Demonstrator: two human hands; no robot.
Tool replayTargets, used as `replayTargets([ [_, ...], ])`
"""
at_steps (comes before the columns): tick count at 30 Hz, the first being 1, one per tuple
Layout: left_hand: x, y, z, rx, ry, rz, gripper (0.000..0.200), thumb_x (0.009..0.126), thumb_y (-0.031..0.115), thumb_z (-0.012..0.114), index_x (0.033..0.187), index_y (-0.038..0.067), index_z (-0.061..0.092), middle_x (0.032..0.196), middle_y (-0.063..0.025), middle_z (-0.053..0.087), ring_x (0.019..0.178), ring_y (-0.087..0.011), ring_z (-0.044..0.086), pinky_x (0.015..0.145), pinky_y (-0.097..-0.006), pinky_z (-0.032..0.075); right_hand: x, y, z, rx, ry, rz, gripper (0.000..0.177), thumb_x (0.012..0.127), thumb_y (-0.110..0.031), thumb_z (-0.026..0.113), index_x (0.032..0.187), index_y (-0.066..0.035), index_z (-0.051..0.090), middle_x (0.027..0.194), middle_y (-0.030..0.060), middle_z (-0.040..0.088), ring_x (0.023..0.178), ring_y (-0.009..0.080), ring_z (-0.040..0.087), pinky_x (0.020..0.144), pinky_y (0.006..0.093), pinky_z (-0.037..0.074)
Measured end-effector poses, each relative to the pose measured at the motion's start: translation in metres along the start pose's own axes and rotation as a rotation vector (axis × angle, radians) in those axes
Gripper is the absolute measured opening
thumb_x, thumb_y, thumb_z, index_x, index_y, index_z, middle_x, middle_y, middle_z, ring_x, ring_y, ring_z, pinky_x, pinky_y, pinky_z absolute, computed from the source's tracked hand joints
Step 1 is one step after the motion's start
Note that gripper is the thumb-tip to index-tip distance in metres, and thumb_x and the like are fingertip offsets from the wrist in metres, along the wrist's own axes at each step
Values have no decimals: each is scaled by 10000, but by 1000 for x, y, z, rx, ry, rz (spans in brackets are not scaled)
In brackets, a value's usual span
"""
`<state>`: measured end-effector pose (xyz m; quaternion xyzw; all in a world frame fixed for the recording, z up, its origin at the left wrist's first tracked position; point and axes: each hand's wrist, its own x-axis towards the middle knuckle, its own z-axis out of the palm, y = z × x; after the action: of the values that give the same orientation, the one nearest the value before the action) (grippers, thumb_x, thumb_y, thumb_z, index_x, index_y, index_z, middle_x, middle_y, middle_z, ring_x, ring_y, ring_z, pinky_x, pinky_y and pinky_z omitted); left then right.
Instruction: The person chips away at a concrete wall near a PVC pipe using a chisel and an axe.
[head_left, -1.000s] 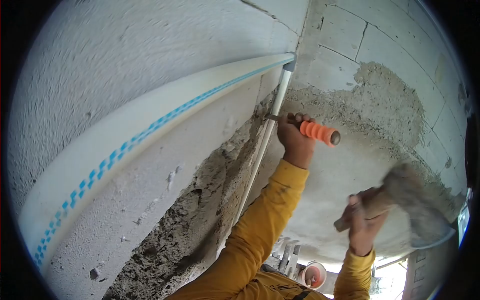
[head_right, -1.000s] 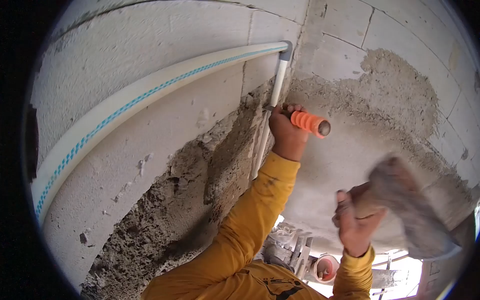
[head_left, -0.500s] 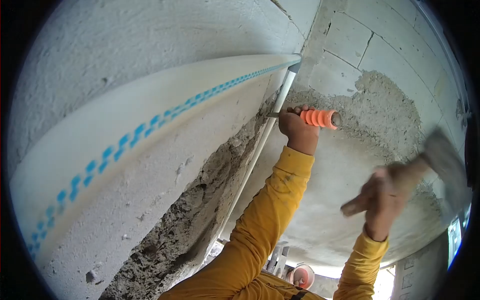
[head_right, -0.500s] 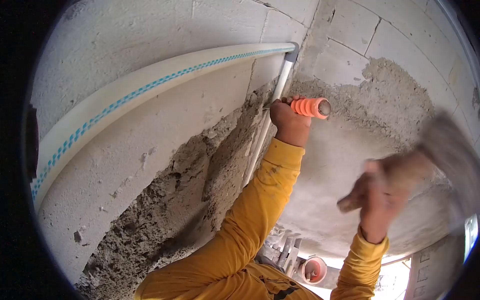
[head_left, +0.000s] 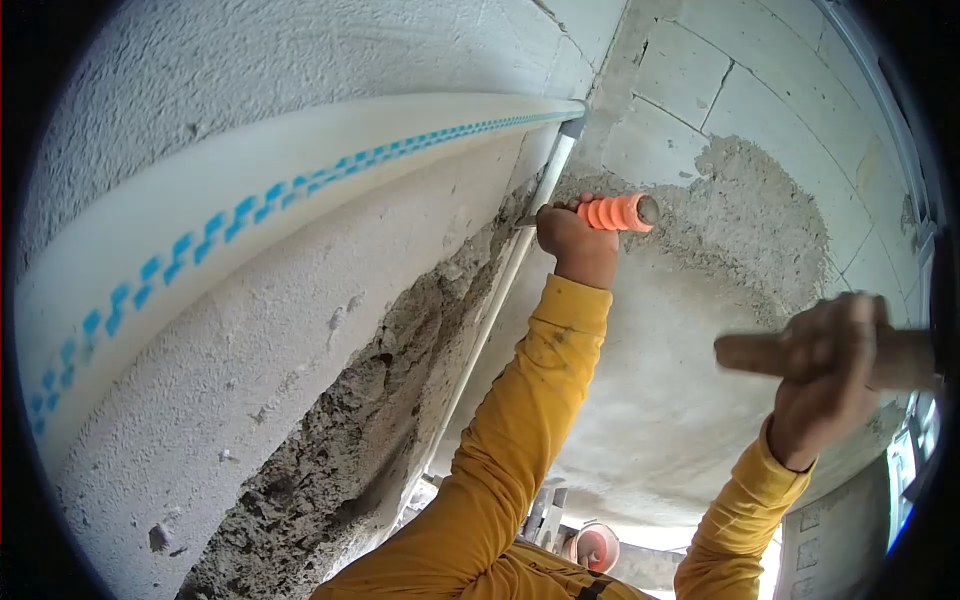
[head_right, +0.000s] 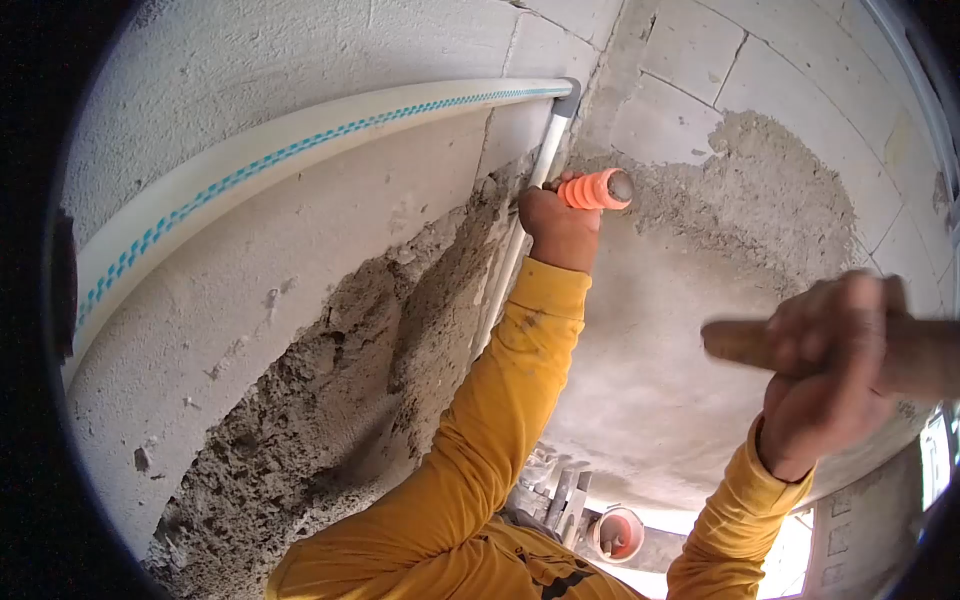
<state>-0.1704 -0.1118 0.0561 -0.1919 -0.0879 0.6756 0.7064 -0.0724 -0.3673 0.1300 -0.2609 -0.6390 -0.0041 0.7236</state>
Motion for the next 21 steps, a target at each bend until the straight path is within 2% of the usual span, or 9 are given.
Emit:
replayTargets([
  [1, 3, 0, 1, 0, -2, 6, 104, 897, 135, 336, 922, 51, 391, 894, -126, 509, 809, -273, 525, 791, -450, 492, 6, -1, -1, 283, -31, -4, 168, 958, -151, 603, 882, -1, 605, 667, 72, 581, 550, 168, 577, 561, 283, 489],
  [3, 3, 4, 0, -21, -56, 11, 128, 893, 128, 330, 940, 33, 402, 905, -129, 516, 812, -274, 530, 815, -454, 495, -21, 67, -17, -416, -397, -324, 177, 967, -154, 603, 850, -23, 620, 656, 82, 583, 558, 189, 572, 629, 336, 523],
  [5, 0, 1, -7, -49, -46, 8, 145, 893, 130, 329, 935, 22, 416, 916, -131, 524, 820, -276, 539, 840, -450, 499, -29, 81, 9, -752, -697, 505, 264, 913, -193, 703, 752, -8, 605, 556, 69, 555, 487, 161, 544, 483, 342, 472],
  [6, -1, 0, -17, -54, -1, 9, 151, 896, 136, 330, 921, 20, 424, 920, -133, 527, 828, -276, 546, 853, -445, 501, -34, 74, 10, -627, -617, 690, 276, 895, -150, 721, 699, -17, 578, 535, 29, 550, 440, 127, 522, 431, 307, 426],
  [9, 15, 9, 1, -104, 0, 12, 176, 919, 169, 343, 884, 28, 443, 919, -135, 537, 832, -276, 562, 872, -439, 507, -30, 49, 2, -481, -476, 588, 253, 905, -188, 723, 760, -50, 569, 549, 11, 538, 419, 93, 494, 415, 272, 382],
  [11, 17, 7, -7, -82, -22, -58, 200, 954, 211, 363, 867, 52, 448, 897, -132, 540, 813, -274, 566, 859, -447, 513, -19, 18, -2, -507, -271, 373, 205, 922, -153, 695, 797, -56, 565, 576, 10, 521, 453, 88, 506, 426, 240, 367],
  [13, 7, 12, -24, 1, -84, -73, 281, 997, 316, 413, 823, 96, 423, 791, -86, 511, 695, -250, 522, 707, -431, 498, -20, 3, -1, -349, -57, 65, 171, 952, -131, 651, 846, -64, 536, 608, 10, 493, 487, 84, 476, 452, 219, 358],
  [15, -12, 14, -51, 154, -185, -119, 325, 1004, 360, 442, 799, 110, 407, 741, -59, 488, 642, -236, 489, 631, -411, 470, -19, -11, -17, -93, -40, 144, 165, 974, -121, 620, 886, -65, 492, 632, 6, 460, 509, 81, 424, 476, 219, 365],
  [21, -77, 35, -122, 532, -222, -305, 310, 953, 387, 548, 749, 172, 458, 664, -9, 454, 606, -208, 500, 575, -376, 449, -90, 8, -39, -254, 24, 203, 218, 975, -116, 616, 849, -59, 447, 635, 20, 453, 517, 90, 417, 490, 241, 380],
])
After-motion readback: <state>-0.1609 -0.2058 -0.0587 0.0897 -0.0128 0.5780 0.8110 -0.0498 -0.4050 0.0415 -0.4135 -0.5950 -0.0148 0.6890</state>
